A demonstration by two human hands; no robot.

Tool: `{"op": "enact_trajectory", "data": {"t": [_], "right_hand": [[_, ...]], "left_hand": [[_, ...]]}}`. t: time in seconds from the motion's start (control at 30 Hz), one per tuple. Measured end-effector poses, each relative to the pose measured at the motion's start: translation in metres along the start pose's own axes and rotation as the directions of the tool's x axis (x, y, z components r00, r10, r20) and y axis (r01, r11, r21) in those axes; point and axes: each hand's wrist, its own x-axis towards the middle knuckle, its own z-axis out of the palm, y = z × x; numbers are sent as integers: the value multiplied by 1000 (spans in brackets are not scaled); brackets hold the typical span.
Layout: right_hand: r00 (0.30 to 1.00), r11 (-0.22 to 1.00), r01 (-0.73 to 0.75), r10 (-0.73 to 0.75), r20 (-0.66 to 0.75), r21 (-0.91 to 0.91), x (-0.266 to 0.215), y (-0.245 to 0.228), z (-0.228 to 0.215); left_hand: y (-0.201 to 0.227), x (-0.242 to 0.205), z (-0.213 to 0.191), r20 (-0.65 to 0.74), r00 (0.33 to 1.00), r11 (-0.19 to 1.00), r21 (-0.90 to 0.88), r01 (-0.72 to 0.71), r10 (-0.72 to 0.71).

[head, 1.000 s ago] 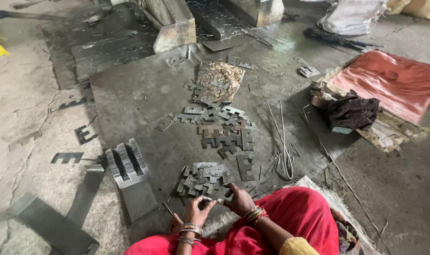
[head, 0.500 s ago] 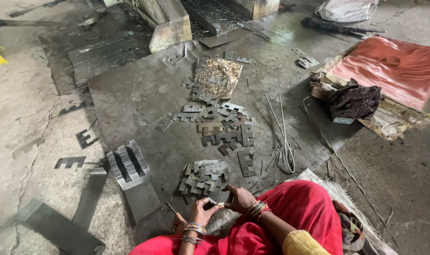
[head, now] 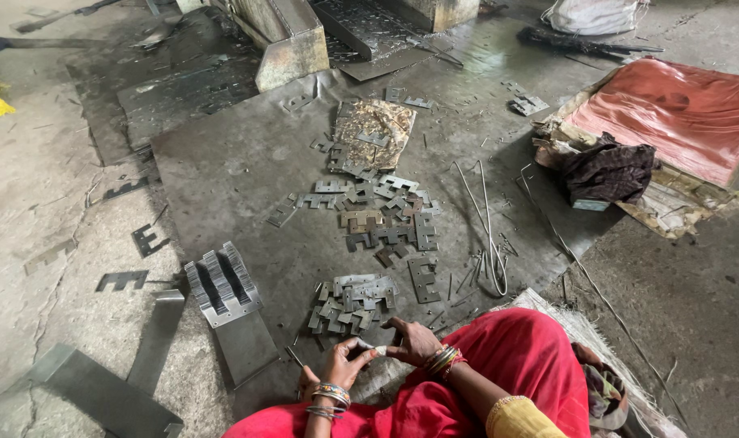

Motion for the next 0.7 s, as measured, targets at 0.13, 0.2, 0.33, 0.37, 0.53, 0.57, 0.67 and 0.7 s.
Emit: {"op": "enact_trajectory", "data": {"t": [0.13, 0.2, 0.33, 0.37, 0.53, 0.57, 0.67, 0.7], "right_hand": [[1000, 1000, -10, 10, 5, -2, 1, 3, 2], [1000, 1000, -27, 27, 11, -7, 1, 5, 3], [1000, 1000, -20, 20, 4, -6, 2, 9, 6], [1000, 1000, -24, 24, 5, -8, 2, 10, 6], [1000, 1000, -8, 8, -3, -28, 3, 14, 8], [1000, 999, -17, 17, 10, -38, 3, 14, 9], [998, 997, -62, 63, 31, -44, 4, 15, 11], [996, 996, -80, 82, 35, -42, 4, 16, 12]], "left_hand": [[-3, 0, 0, 28, 998, 996, -66, 61, -60], [-5, 1, 1, 23, 999, 997, -57, 43, -42], [-6, 1, 2, 27, 999, 989, -143, 32, -29], [-5, 1, 2, 30, 999, 983, -181, 36, -31], [0, 0, 4, -18, 999, 997, 52, 48, -48], [0, -1, 4, -23, 998, 995, 78, 59, -57], [-3, -1, 4, -7, 1000, 992, 127, 15, -14], [-4, -1, 3, 4, 1000, 996, 93, 11, -12]]}}
